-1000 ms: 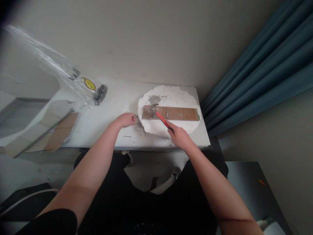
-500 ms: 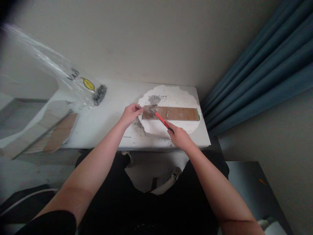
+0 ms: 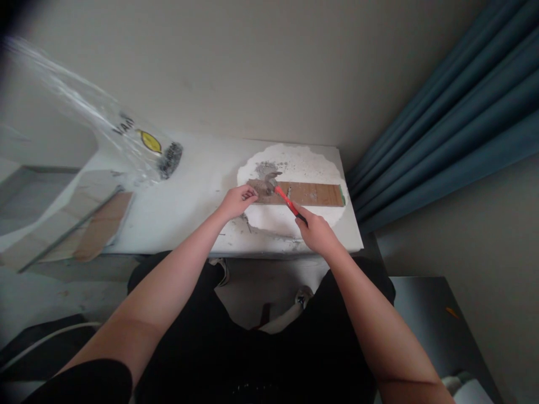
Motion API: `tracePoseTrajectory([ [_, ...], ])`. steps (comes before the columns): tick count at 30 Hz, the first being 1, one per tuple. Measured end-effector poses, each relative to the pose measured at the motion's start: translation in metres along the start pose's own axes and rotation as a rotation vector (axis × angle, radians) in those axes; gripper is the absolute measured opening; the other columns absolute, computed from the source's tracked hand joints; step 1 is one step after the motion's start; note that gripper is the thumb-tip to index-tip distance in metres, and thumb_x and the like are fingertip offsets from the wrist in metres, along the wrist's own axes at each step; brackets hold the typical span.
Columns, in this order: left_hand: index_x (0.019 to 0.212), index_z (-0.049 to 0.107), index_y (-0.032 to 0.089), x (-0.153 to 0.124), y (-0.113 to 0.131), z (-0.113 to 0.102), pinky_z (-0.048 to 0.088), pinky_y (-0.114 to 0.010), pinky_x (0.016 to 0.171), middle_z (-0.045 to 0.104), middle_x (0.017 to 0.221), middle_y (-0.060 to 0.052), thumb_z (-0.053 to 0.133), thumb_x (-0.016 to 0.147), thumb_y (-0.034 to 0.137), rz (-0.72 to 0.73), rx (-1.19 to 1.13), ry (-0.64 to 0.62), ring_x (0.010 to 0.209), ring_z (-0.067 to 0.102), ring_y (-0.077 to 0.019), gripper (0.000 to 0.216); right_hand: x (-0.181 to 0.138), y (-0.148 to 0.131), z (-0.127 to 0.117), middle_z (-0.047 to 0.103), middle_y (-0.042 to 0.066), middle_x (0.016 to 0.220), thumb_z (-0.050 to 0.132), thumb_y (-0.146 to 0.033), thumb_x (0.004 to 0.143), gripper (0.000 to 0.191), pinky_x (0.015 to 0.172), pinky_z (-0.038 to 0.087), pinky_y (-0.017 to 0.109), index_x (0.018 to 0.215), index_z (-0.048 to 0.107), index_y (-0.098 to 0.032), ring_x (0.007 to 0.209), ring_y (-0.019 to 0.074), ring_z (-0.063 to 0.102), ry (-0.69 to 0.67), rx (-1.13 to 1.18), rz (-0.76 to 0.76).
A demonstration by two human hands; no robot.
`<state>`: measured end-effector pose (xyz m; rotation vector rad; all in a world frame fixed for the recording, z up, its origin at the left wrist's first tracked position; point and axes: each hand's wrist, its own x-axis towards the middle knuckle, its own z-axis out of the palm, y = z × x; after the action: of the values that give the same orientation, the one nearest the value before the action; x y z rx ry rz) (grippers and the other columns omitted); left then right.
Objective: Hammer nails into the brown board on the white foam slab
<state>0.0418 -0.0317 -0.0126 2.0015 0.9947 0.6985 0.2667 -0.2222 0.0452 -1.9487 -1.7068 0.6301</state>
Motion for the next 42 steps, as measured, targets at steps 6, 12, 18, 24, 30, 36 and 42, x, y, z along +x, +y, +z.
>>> tracePoseTrajectory([
  [6, 0.085, 0.064, 0.020, -0.0003, 0.0018, -0.0004, 0.051, -0.032, 0.079, 0.073, 0.086, -0.004, 0.063, 0.082, 0.023, -0.019, 0.059, -0.016, 0.081, 0.067, -0.0202, 0.004, -0.0005, -0.0008, 0.0023, 0.070, 0.010, 0.134, 0.050, -0.028, 0.099, 0.054, 0.100, 0.054, 0.048, 0.153, 0.052, -0.027, 0.119, 0.0317, 0.068, -0.023, -0.021, -0.005],
  [12, 0.086, 0.065, 0.021, -0.0004, 0.0001, 0.0005, 0.051, -0.033, 0.082, 0.074, 0.090, -0.005, 0.062, 0.084, 0.023, -0.015, 0.126, -0.017, 0.085, 0.068, -0.0215, 0.004, 0.0005, 0.0006, 0.0042, 0.070, 0.008, 0.135, 0.050, -0.028, 0.099, 0.054, 0.102, 0.053, 0.046, 0.153, 0.052, -0.028, 0.122, 0.0306, 0.067, -0.019, -0.023, -0.023],
  [18, 0.089, 0.065, 0.020, -0.0006, -0.0017, 0.0015, 0.050, -0.033, 0.082, 0.074, 0.090, -0.005, 0.060, 0.086, 0.024, 0.007, 0.143, -0.027, 0.086, 0.069, -0.0219, 0.007, 0.0004, 0.0009, 0.0038, 0.070, 0.011, 0.134, 0.049, -0.027, 0.099, 0.054, 0.101, 0.054, 0.047, 0.153, 0.052, -0.025, 0.122, 0.0319, 0.067, -0.025, -0.012, -0.042],
  [24, 0.089, 0.064, 0.021, -0.0003, -0.0035, 0.0032, 0.051, -0.034, 0.082, 0.074, 0.090, -0.006, 0.060, 0.087, 0.025, 0.006, 0.170, -0.019, 0.088, 0.069, -0.0231, 0.006, 0.0003, 0.0008, 0.0031, 0.067, 0.010, 0.139, 0.049, -0.028, 0.099, 0.054, 0.103, 0.052, 0.048, 0.153, 0.051, -0.025, 0.128, 0.0315, 0.063, -0.025, 0.010, -0.048],
  [30, 0.090, 0.064, 0.022, -0.0010, -0.0024, 0.0030, 0.051, -0.034, 0.083, 0.074, 0.092, -0.006, 0.059, 0.088, 0.024, 0.007, 0.166, -0.017, 0.088, 0.070, -0.0235, 0.006, 0.0000, 0.0001, 0.0031, 0.066, 0.010, 0.140, 0.048, -0.030, 0.100, 0.053, 0.104, 0.052, 0.047, 0.153, 0.052, -0.024, 0.128, 0.0313, 0.063, -0.020, 0.005, -0.049],
  [36, 0.090, 0.063, 0.022, -0.0009, -0.0020, 0.0027, 0.051, -0.034, 0.084, 0.074, 0.091, -0.006, 0.059, 0.087, 0.026, 0.001, 0.166, -0.022, 0.089, 0.069, -0.0233, 0.006, 0.0003, 0.0011, 0.0034, 0.068, 0.009, 0.137, 0.049, -0.029, 0.099, 0.054, 0.104, 0.052, 0.047, 0.153, 0.052, -0.026, 0.127, 0.0310, 0.064, -0.019, -0.007, -0.049],
  [42, 0.089, 0.063, 0.021, -0.0012, -0.0036, 0.0037, 0.050, -0.035, 0.082, 0.071, 0.087, -0.005, 0.060, 0.088, 0.026, 0.013, 0.161, -0.020, 0.086, 0.068, -0.0233, 0.006, 0.0007, -0.0009, 0.0026, 0.069, 0.010, 0.136, 0.048, -0.030, 0.100, 0.053, 0.104, 0.052, 0.047, 0.152, 0.053, -0.025, 0.126, 0.0311, 0.065, -0.027, -0.017, -0.043],
])
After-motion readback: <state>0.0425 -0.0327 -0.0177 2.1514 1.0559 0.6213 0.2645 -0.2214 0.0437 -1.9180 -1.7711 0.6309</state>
